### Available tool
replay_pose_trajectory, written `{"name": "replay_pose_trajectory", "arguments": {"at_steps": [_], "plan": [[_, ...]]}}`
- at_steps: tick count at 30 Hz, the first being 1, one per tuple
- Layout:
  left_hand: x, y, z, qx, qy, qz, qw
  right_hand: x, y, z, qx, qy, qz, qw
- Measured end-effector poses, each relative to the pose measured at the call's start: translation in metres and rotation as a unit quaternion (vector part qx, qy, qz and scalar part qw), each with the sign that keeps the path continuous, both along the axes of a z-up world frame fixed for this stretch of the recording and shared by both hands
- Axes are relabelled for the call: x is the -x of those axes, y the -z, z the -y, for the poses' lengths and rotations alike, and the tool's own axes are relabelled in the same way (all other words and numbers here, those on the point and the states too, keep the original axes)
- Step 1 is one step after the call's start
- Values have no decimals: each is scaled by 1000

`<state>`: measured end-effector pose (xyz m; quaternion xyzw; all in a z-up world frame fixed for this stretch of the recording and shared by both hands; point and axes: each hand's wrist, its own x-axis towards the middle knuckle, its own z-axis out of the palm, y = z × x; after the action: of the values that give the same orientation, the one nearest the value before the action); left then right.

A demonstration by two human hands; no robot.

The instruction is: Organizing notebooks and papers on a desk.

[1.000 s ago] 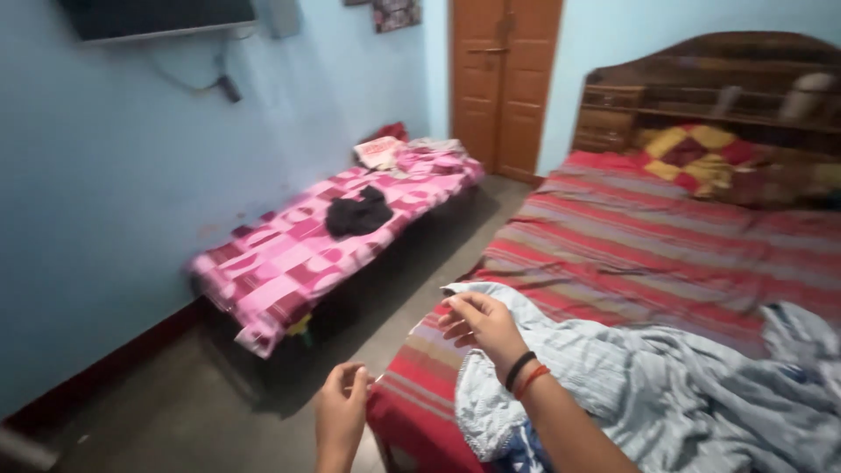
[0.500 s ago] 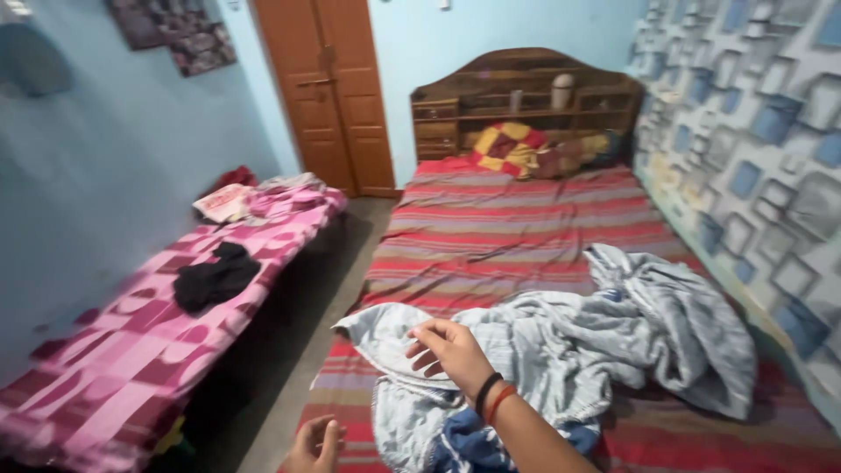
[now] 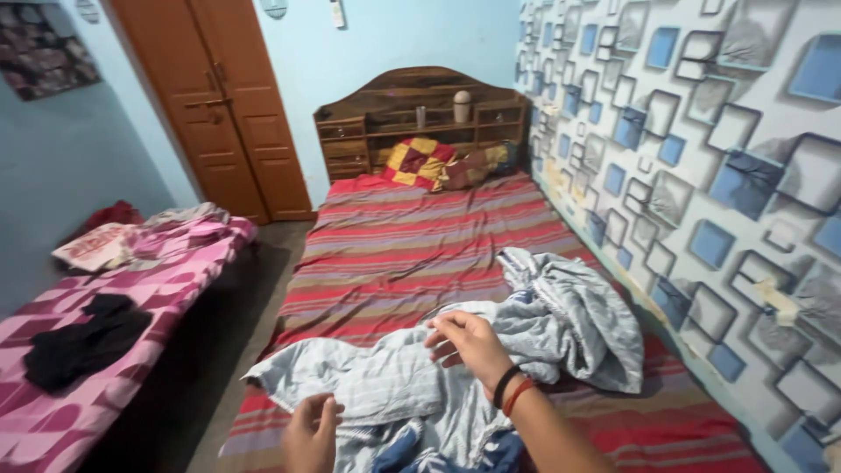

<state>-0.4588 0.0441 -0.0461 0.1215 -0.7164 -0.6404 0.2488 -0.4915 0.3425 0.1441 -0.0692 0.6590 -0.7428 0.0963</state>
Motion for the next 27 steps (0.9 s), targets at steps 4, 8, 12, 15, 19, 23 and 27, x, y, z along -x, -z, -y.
{"name": "replay_pose_trajectory", "arguments": {"at_steps": [4, 8, 12, 15, 19, 23, 27], "plan": [[34, -63, -56, 6, 58, -60, 996, 35, -3, -47, 9, 30, -18, 999], [70, -120, -105, 42, 89, -55, 994, 58, -20, -87, 7, 68, -40, 997], [96, -153, -149, 101, 79, -47, 991, 61, -35, -122, -8, 106, -50, 993], [111, -159, -177, 64, 135, -92, 984, 63, -39, -147, -10, 124, -47, 991], [128, -163, -213, 49, 176, -97, 978, 64, -39, -179, 2, 154, -56, 986], [144, -162, -246, 46, 232, -84, 968, 59, -37, -206, 6, 204, -55, 977], [153, -168, -276, 53, 295, -104, 948, 45, -32, -230, 13, 263, -64, 963]]}}
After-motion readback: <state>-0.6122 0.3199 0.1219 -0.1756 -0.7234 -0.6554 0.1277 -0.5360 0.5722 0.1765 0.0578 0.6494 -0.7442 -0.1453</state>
